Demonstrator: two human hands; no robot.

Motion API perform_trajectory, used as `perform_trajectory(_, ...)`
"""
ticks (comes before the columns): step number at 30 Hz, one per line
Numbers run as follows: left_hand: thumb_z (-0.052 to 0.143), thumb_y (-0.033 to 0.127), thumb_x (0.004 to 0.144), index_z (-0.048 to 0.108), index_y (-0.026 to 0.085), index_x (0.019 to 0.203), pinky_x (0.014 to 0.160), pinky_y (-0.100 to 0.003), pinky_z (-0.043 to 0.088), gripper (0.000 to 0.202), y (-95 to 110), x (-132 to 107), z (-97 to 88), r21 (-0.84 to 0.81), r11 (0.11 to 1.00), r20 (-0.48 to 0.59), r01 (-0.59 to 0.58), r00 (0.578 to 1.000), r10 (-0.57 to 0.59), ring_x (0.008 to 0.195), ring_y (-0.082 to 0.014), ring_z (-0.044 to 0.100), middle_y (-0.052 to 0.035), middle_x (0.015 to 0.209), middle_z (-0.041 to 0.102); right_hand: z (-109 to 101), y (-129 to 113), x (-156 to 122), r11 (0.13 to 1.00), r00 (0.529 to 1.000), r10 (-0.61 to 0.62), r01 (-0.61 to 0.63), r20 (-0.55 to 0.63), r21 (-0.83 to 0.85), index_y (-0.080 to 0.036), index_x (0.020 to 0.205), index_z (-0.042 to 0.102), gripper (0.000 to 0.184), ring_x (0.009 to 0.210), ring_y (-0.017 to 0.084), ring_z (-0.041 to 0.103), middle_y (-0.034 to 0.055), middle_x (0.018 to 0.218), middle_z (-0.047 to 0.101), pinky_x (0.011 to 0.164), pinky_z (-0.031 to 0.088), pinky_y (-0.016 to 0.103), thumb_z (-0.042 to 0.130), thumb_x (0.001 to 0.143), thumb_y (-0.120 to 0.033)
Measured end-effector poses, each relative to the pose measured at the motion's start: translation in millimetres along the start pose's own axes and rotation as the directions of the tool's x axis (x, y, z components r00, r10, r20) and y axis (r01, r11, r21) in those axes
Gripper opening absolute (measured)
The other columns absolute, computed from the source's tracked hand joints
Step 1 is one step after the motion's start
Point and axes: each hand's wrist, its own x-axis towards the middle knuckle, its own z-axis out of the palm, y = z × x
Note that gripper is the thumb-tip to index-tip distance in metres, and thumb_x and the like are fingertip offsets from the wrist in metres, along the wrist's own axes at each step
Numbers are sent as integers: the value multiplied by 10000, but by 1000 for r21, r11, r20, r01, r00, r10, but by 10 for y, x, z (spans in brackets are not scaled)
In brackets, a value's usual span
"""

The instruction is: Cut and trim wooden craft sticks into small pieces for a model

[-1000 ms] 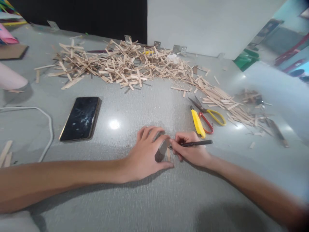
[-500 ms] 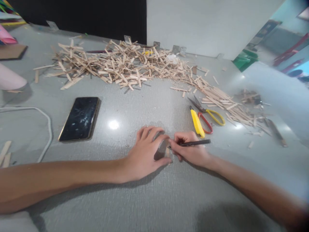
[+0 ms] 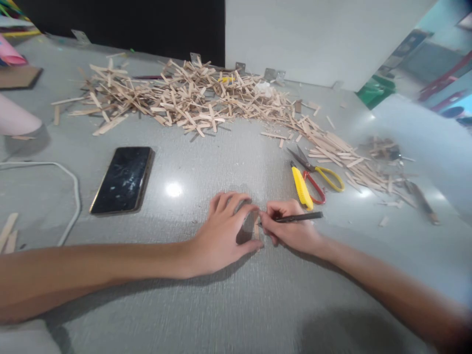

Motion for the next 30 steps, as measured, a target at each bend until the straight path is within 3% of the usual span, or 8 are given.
perform_trajectory(5, 808, 558, 878, 586, 227, 1341, 1149, -613, 344, 610, 3, 6, -8, -9, 1000, -2, 0, 1000, 0, 1370, -377, 440, -126, 1441, 545, 4, -3, -3, 1000, 1000, 1, -1, -6, 6, -202, 630, 519, 387, 345, 76, 556, -68, 459, 532, 335, 365, 146, 680, 974, -276)
perform_trajectory(12, 819, 546, 870, 596, 212, 1343, 1156, -620, 335, 620, 15, 9, -18, -11, 1000, 2, -1, 1000, 1, 1371, -384, 447, -130, 1424, 557, -6, 67, -19, 1000, 1000, -6, 6, 17, 27, -198, 667, 555, 394, 402, 97, 610, -42, 508, 598, 385, 439, 174, 716, 988, -361)
perform_trajectory(30, 789, 572, 892, 577, 241, 1370, 1157, -633, 341, 620, 9, 1, -12, -20, 1000, -2, 4, 1000, -4, 1380, -388, 447, -127, 1442, 552, -3, 25, -15, 1000, 1000, -7, 7, 23, -5, -211, 662, 524, 426, 367, 82, 522, -47, 458, 574, 384, 380, 183, 665, 1012, -409)
